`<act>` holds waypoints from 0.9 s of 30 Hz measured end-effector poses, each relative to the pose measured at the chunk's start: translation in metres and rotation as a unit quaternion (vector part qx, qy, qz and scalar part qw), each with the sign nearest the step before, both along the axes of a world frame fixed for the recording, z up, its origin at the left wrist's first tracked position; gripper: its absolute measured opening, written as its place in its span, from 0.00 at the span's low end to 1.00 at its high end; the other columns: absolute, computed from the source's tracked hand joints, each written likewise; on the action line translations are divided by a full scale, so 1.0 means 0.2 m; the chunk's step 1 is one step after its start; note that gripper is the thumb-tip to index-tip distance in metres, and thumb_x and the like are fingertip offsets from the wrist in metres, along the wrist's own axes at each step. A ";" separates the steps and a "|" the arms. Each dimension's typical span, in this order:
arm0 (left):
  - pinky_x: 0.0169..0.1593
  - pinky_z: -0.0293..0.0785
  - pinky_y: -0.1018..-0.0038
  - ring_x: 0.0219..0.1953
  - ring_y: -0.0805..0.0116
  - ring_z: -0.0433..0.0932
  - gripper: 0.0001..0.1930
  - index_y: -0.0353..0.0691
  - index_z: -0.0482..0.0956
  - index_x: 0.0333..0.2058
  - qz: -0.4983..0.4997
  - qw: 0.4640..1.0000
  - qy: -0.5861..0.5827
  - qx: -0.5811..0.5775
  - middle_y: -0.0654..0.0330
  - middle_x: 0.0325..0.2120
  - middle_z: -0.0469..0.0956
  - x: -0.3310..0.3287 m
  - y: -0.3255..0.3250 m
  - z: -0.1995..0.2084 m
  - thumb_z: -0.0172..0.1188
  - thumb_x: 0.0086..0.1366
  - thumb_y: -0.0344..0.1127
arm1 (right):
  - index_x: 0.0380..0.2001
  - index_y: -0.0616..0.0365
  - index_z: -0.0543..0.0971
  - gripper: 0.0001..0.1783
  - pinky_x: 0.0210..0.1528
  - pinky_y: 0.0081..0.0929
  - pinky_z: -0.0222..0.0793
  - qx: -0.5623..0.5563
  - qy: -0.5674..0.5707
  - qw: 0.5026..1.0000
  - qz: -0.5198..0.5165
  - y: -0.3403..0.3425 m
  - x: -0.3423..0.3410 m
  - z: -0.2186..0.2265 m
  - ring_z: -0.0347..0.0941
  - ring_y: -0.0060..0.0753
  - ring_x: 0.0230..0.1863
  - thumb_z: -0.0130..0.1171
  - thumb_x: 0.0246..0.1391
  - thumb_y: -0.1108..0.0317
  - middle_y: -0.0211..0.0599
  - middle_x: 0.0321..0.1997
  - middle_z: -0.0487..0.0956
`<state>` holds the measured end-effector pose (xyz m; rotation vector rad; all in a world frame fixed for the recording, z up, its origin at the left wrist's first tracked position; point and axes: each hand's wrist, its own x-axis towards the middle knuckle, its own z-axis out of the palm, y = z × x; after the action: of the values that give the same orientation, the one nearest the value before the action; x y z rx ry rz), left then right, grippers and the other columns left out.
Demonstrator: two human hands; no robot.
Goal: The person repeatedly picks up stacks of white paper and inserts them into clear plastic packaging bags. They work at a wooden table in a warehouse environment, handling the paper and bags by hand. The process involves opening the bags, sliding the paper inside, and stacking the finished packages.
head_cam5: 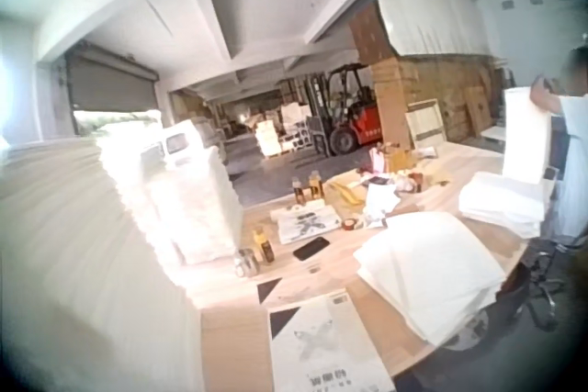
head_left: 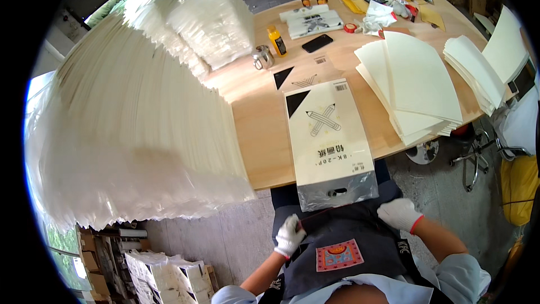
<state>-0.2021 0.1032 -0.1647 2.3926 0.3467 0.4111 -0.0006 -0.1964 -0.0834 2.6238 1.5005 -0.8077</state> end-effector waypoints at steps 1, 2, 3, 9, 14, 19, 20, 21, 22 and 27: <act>0.27 0.67 0.73 0.22 0.64 0.70 0.09 0.40 0.67 0.24 0.028 0.996 0.051 -0.074 0.58 0.19 0.68 -0.04 0.00 0.01 0.58 0.47 0.22 | 0.26 0.53 0.77 0.13 0.34 0.46 0.70 -0.060 0.075 0.991 -0.094 -0.02 0.01 -0.06 0.77 0.49 0.34 0.45 0.52 0.59 0.39 0.31 0.80; 0.27 0.67 0.75 0.21 0.69 0.70 0.08 0.40 0.67 0.25 0.055 0.982 0.101 -0.148 0.59 0.19 0.68 -0.07 0.01 0.01 0.58 0.48 0.22 | 0.28 0.53 0.78 0.14 0.35 0.44 0.70 0.018 0.067 0.984 -0.162 -0.04 0.07 -0.11 0.77 0.48 0.34 0.45 0.53 0.59 0.40 0.30 0.80; 0.27 0.67 0.76 0.21 0.76 0.67 0.09 0.41 0.67 0.26 0.102 0.972 0.021 -0.208 0.64 0.18 0.67 -0.07 0.05 -0.11 0.58 0.51 0.22 | 0.30 0.54 0.78 0.15 0.36 0.41 0.71 0.092 0.061 0.969 -0.222 -0.06 0.12 -0.16 0.77 0.47 0.34 0.45 0.54 0.58 0.40 0.30 0.80; 0.36 0.71 0.74 0.33 0.73 0.76 0.14 0.38 0.74 0.41 0.123 0.890 0.101 -0.428 0.56 0.29 0.77 0.48 0.17 0.03 0.55 0.64 0.43 | 0.39 0.58 0.75 0.15 0.27 0.23 0.71 0.396 0.473 0.603 -0.505 0.23 0.33 -0.40 0.74 0.25 0.25 0.47 0.62 0.57 0.35 0.29 0.79; 0.35 0.72 0.66 0.31 0.56 0.77 0.11 0.43 0.75 0.40 -0.110 0.992 -0.040 -0.057 0.53 0.30 0.76 0.78 0.11 0.88 0.51 0.64 0.41 | 0.53 0.60 0.69 0.21 0.46 0.32 0.72 0.465 0.707 0.404 -0.348 0.52 0.19 -0.50 0.74 0.33 0.45 0.48 0.62 0.59 0.39 0.50 0.76; 0.36 0.72 0.65 0.33 0.54 0.76 0.09 0.42 0.75 0.39 -0.157 0.961 -0.053 0.221 0.54 0.29 0.74 0.67 0.07 1.75 0.53 0.63 0.39 | 0.61 0.59 0.60 0.29 0.59 0.34 0.62 0.439 0.788 0.399 -0.164 0.88 0.27 0.30 0.66 0.34 0.57 0.45 0.62 0.55 0.41 0.60 0.68; 0.40 0.73 0.67 0.37 0.56 0.77 0.12 0.42 0.75 0.42 -0.153 0.948 -0.051 0.273 0.54 0.34 0.76 0.61 0.10 1.90 0.53 0.63 0.40 | 0.62 0.59 0.59 0.29 0.61 0.33 0.61 0.442 0.794 0.395 -0.132 0.94 0.32 0.40 0.66 0.33 0.58 0.45 0.62 0.55 0.40 0.60 0.67; 0.36 0.73 0.67 0.34 0.56 0.77 0.10 0.42 0.74 0.39 -0.165 0.923 -0.159 0.309 0.54 0.30 0.75 0.58 0.15 2.02 0.55 0.61 0.37 | 0.62 0.60 0.59 0.29 0.62 0.33 0.60 0.447 0.797 0.393 -0.101 0.99 0.37 0.50 0.65 0.33 0.60 0.44 0.62 0.55 0.40 0.61 0.67; 0.35 0.73 0.67 0.33 0.59 0.77 0.10 0.41 0.74 0.40 -0.173 0.904 -0.236 0.312 0.55 0.31 0.76 0.54 0.21 2.14 0.55 0.60 0.34 | 0.61 0.60 0.61 0.28 0.63 0.32 0.59 0.464 0.790 0.396 -0.070 1.04 0.45 0.61 0.65 0.32 0.59 0.43 0.62 0.56 0.38 0.61 0.67; 0.42 0.75 0.75 0.37 0.70 0.77 0.15 0.39 0.74 0.50 -0.006 0.847 -0.408 0.341 0.59 0.39 0.78 0.18 0.69 2.75 0.50 0.65 0.28 | 0.53 0.61 0.69 0.22 0.48 0.24 0.67 0.578 0.641 0.505 0.022 1.49 0.54 1.45 0.71 0.22 0.47 0.49 0.60 0.59 0.29 0.49 0.74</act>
<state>-0.1668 0.2407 0.3846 2.5600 -0.2624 1.7033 0.1076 0.1011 0.2065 1.9924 3.2874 -3.1040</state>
